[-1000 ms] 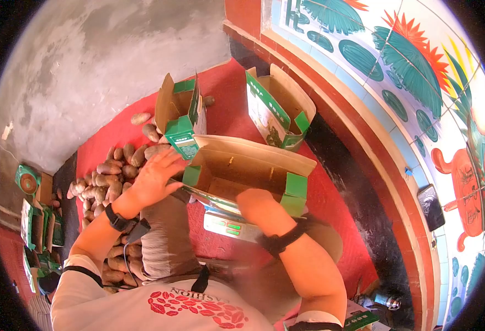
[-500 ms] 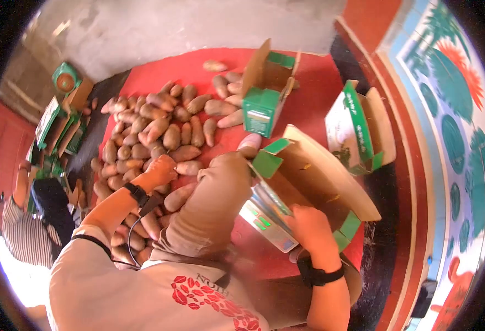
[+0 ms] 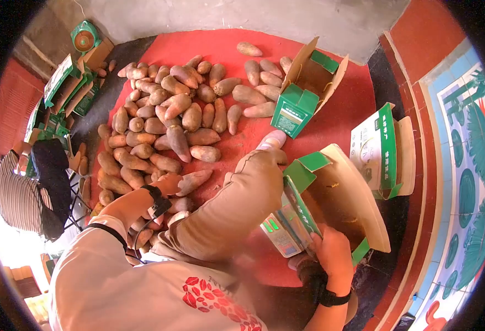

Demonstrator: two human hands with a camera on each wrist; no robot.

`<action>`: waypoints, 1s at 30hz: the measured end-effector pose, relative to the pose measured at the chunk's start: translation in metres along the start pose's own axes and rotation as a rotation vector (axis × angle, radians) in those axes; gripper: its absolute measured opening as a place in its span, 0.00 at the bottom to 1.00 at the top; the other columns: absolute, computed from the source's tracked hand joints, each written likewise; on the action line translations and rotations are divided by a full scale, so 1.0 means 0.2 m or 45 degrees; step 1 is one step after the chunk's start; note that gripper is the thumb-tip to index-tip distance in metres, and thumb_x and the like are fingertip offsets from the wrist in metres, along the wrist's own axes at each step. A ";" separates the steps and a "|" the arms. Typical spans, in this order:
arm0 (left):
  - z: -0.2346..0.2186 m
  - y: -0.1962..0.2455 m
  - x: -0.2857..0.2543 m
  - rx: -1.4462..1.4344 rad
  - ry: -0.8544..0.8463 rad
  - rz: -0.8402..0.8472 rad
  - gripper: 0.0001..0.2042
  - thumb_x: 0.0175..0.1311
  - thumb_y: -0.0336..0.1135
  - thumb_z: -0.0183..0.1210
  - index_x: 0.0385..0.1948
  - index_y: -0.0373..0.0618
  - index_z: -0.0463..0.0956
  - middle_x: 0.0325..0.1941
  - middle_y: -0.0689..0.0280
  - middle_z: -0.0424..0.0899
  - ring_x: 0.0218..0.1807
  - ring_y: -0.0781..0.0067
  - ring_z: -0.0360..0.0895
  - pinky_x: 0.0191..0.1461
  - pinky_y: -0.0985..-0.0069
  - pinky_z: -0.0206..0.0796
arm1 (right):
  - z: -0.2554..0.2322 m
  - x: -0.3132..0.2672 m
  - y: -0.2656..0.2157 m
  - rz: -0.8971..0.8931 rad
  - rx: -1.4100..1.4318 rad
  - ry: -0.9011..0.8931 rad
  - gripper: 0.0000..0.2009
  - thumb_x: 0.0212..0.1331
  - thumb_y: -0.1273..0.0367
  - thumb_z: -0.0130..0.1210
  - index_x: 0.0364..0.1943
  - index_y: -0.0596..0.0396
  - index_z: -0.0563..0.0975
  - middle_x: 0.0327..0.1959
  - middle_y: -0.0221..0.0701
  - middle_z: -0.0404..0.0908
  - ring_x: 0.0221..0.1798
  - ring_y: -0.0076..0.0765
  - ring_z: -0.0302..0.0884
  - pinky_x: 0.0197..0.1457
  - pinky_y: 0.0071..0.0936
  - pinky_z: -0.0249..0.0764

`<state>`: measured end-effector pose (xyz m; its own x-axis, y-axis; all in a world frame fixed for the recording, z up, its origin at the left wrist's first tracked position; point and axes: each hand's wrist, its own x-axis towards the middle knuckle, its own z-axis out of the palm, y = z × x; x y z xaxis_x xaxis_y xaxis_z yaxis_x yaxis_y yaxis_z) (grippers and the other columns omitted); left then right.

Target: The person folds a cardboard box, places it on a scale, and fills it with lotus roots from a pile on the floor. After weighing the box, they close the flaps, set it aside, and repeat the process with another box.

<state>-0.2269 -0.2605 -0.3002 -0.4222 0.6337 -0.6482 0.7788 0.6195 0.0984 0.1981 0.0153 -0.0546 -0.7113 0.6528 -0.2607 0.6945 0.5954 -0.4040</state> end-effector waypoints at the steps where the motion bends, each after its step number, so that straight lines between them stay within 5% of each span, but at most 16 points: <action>1: 0.00 0.03 0.02 0.027 -0.034 -0.003 0.22 0.54 0.37 0.56 0.54 0.48 0.75 0.56 0.55 0.77 0.58 0.54 0.75 0.57 0.59 0.70 | 0.00 0.00 0.00 0.012 0.000 -0.012 0.10 0.54 0.69 0.58 0.40 0.56 0.80 0.35 0.49 0.80 0.42 0.60 0.77 0.45 0.49 0.72; 3: -0.01 0.10 0.04 0.083 -0.105 -0.008 0.22 0.56 0.38 0.56 0.55 0.48 0.74 0.56 0.54 0.76 0.58 0.52 0.75 0.58 0.58 0.69 | -0.01 0.00 -0.02 0.036 0.015 -0.024 0.10 0.54 0.69 0.58 0.40 0.56 0.80 0.36 0.49 0.80 0.42 0.59 0.77 0.45 0.48 0.72; 6: 0.11 0.10 0.16 0.105 0.154 0.173 0.20 0.62 0.43 0.51 0.55 0.47 0.74 0.54 0.52 0.77 0.56 0.50 0.75 0.58 0.57 0.68 | -0.02 0.01 -0.04 0.033 0.041 -0.032 0.11 0.55 0.69 0.58 0.41 0.55 0.80 0.37 0.48 0.81 0.42 0.58 0.78 0.45 0.47 0.73; 10: -0.01 0.23 0.29 -0.144 0.271 0.313 0.21 0.68 0.50 0.44 0.52 0.47 0.75 0.54 0.50 0.76 0.59 0.46 0.70 0.60 0.53 0.65 | 0.00 0.00 0.00 0.013 0.030 -0.031 0.11 0.55 0.68 0.57 0.42 0.55 0.80 0.38 0.46 0.81 0.42 0.56 0.79 0.45 0.45 0.74; 16: -0.12 0.29 0.61 0.331 0.170 0.358 0.27 0.59 0.42 0.59 0.61 0.51 0.64 0.70 0.54 0.60 0.73 0.52 0.55 0.68 0.49 0.56 | 0.00 0.02 0.00 0.083 0.094 -0.064 0.10 0.56 0.67 0.57 0.42 0.54 0.80 0.37 0.43 0.82 0.41 0.53 0.79 0.45 0.42 0.75; 22: -0.09 0.26 0.90 0.388 0.107 0.439 0.33 0.54 0.38 0.63 0.64 0.53 0.61 0.74 0.57 0.55 0.74 0.50 0.52 0.70 0.50 0.53 | 0.03 0.02 0.05 0.057 0.045 -0.090 0.12 0.55 0.68 0.58 0.43 0.53 0.80 0.35 0.39 0.81 0.40 0.50 0.79 0.44 0.41 0.75; 30: -0.16 0.37 0.90 0.712 -0.024 0.405 0.28 0.49 0.41 0.67 0.55 0.51 0.70 0.59 0.59 0.67 0.63 0.55 0.65 0.58 0.58 0.65 | 0.07 0.04 0.10 -0.020 0.054 -0.026 0.13 0.52 0.68 0.59 0.43 0.51 0.79 0.34 0.35 0.81 0.38 0.46 0.79 0.41 0.40 0.76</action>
<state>-0.2600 -0.0865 -0.3860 -0.1263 0.7352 -0.6660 0.9910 0.0639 -0.1174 0.2054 0.0255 -0.0778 -0.7246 0.6334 -0.2715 0.6781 0.5850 -0.4449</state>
